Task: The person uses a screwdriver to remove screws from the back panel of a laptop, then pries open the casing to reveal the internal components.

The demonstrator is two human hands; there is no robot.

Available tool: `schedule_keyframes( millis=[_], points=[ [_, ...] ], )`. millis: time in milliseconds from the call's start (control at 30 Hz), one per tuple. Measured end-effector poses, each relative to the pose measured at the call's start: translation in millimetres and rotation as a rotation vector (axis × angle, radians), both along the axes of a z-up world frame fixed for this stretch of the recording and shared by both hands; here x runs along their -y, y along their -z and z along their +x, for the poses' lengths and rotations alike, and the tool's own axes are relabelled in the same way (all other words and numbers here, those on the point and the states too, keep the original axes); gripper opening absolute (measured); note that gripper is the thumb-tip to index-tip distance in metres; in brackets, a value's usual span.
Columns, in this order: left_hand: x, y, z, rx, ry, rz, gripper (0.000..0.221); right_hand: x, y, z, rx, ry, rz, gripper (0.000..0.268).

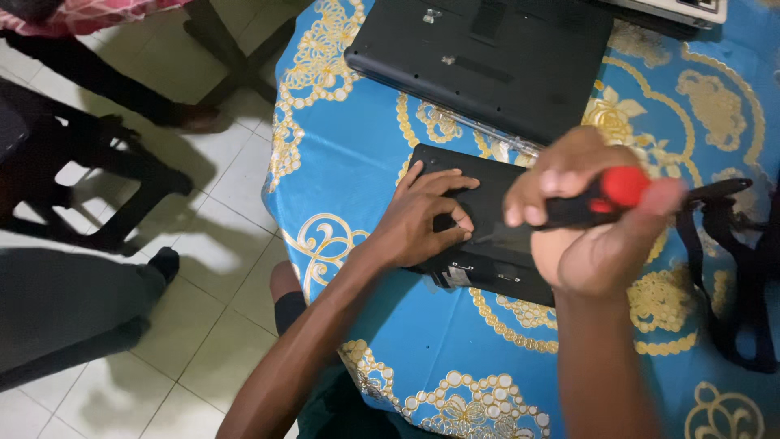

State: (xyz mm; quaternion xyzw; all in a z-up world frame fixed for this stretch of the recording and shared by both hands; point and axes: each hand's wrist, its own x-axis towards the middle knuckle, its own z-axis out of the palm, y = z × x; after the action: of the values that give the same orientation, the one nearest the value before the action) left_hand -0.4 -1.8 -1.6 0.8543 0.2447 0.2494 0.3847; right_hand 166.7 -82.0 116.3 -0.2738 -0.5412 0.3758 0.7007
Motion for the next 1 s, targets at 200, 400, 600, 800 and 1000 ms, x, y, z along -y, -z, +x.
schedule_keyframes(
  millis=[200,400,600,800,1000],
  points=[
    [1,-4,0,-0.018,-0.003,-0.006,0.003,5,-23,-23,-0.123,-0.024,-0.185,0.057],
    [-1,1,-3,0.016,0.038,0.063,0.006,-1,-28,-14,-0.264,-0.099,-0.111,0.05],
    [-1,-6,-7,0.017,0.075,0.069,0.026,71,-41,119,0.366,0.34,-0.084,0.085],
    [-16,-18,22,-0.159,0.025,0.28,0.09,57,-66,85,0.985,0.41,-1.375,0.062],
    [-30,-19,56,-0.372,0.007,0.232,0.108,69,3,96,0.953,0.412,-1.226,0.069]
  ],
)
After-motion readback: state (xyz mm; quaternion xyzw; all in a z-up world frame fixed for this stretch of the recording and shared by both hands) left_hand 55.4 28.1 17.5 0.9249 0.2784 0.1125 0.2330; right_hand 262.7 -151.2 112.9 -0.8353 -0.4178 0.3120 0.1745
